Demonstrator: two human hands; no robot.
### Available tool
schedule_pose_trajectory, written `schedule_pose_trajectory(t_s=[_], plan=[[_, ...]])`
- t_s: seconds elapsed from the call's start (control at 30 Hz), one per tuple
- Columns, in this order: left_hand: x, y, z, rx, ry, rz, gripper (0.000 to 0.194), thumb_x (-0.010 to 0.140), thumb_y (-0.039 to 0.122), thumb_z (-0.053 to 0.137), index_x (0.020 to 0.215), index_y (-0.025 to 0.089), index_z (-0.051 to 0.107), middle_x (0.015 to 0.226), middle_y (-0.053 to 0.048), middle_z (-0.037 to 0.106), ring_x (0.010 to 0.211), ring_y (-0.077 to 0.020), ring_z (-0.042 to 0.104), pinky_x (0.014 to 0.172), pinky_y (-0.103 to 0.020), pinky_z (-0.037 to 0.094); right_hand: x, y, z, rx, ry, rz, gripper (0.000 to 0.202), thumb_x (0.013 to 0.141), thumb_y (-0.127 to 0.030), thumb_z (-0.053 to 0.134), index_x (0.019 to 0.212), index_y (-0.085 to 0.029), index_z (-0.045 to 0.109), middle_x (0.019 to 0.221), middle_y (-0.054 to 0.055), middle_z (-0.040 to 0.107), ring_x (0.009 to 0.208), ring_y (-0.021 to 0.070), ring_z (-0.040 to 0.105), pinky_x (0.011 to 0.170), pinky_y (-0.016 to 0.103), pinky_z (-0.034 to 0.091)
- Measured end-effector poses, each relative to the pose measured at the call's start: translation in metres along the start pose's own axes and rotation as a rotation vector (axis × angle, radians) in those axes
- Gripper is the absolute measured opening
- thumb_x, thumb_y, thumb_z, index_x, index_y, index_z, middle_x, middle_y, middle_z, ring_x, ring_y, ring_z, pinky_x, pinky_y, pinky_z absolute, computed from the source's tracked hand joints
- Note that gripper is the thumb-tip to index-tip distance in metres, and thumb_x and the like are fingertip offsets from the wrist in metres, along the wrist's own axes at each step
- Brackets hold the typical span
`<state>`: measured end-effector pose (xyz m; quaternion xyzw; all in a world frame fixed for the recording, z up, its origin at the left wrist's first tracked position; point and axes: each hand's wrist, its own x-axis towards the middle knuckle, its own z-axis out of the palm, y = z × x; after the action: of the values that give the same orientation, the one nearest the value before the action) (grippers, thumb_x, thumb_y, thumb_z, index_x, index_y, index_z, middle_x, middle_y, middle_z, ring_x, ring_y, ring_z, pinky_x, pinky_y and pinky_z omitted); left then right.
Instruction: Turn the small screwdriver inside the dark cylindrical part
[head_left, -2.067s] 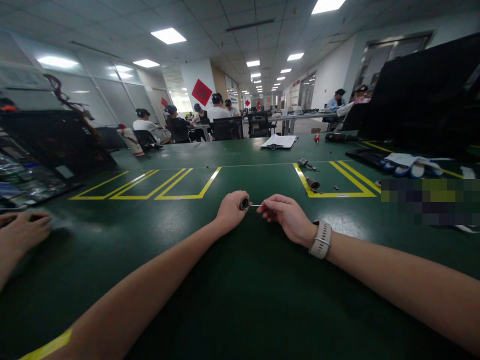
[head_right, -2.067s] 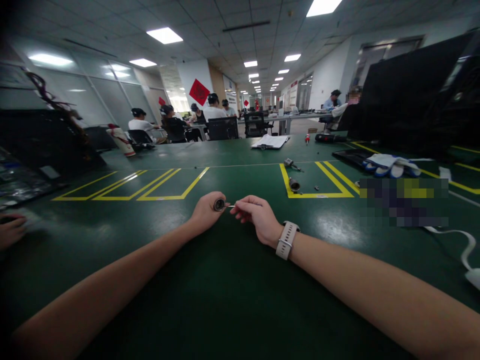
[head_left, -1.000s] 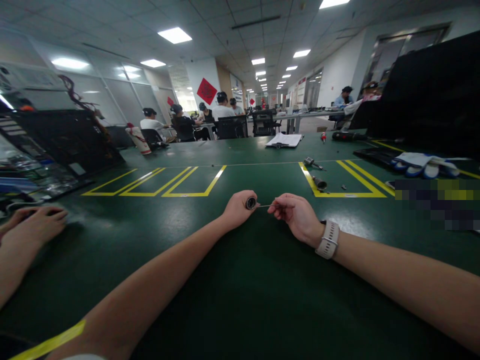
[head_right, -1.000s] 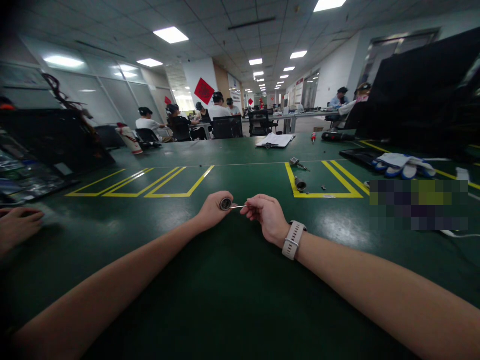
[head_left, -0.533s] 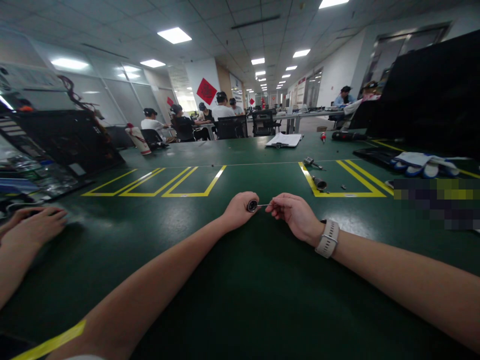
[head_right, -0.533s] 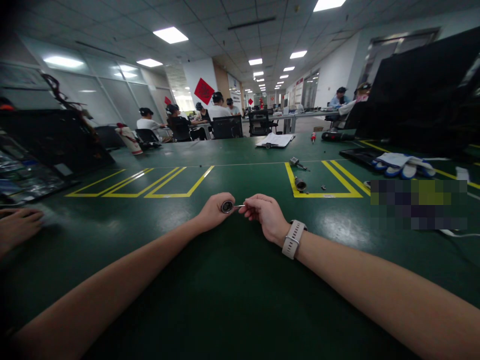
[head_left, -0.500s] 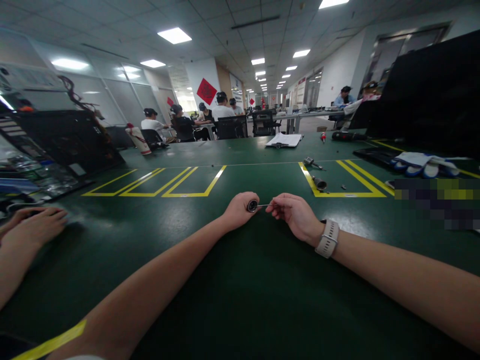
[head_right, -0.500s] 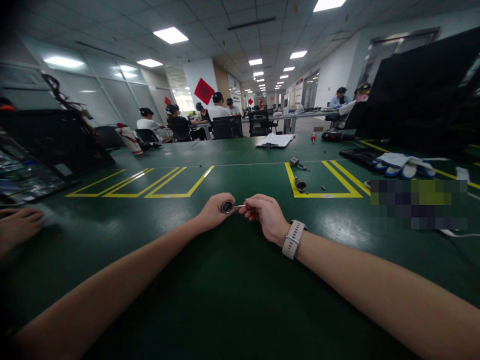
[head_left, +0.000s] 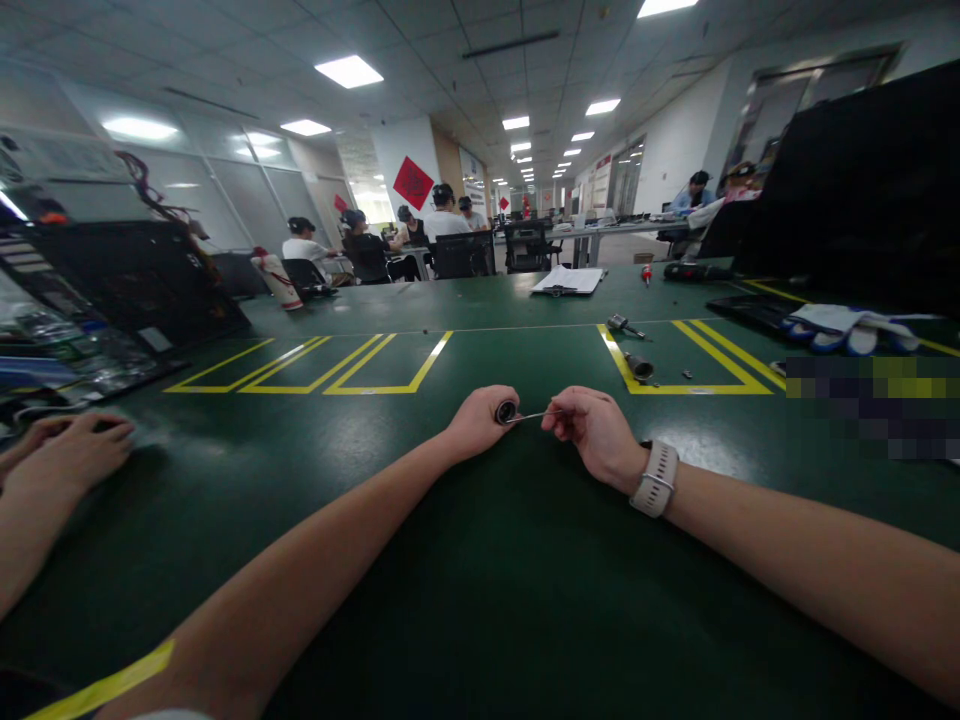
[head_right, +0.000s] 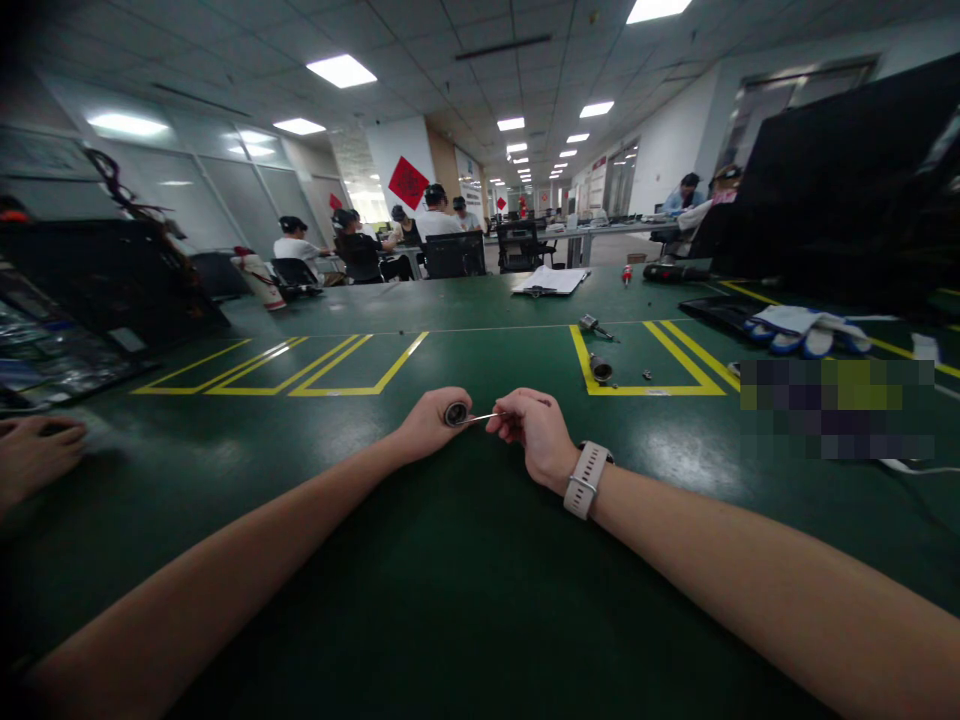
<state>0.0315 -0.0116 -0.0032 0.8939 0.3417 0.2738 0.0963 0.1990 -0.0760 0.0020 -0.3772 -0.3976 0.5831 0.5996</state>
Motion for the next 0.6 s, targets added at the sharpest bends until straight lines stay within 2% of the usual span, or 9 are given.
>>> schedule_pose_trajectory(t_s=[0.37,0.6], plan=[[-0.0008,0.0013,-0.0011,0.085,-0.023,0.025,0.010,0.073,0.023,0.055,0.068,0.016,0.051,0.064,0.002,0.050,0.061,-0.0116,0.046,0.057,-0.023,0.034,-0.0008,0.0010,-0.0011,-0.030,0.066,-0.107,0.012,0.064,-0.022,0.054,0.053,-0.017,0.053,0.044,-0.002,0.055,0.042,0.0094,0.044,0.043,0.023,0.030],[-0.0003,0.0000,0.0003,0.091,-0.018,-0.010,0.012,0.074,0.025,0.057,0.070,0.017,0.050,0.066,0.002,0.051,0.063,-0.0122,0.047,0.058,-0.024,0.035,-0.0049,-0.0023,0.0000,-0.187,0.092,-0.124,0.021,0.069,-0.023,0.053,0.049,-0.017,0.050,0.041,-0.004,0.047,0.041,0.0083,0.041,0.043,0.023,0.028]])
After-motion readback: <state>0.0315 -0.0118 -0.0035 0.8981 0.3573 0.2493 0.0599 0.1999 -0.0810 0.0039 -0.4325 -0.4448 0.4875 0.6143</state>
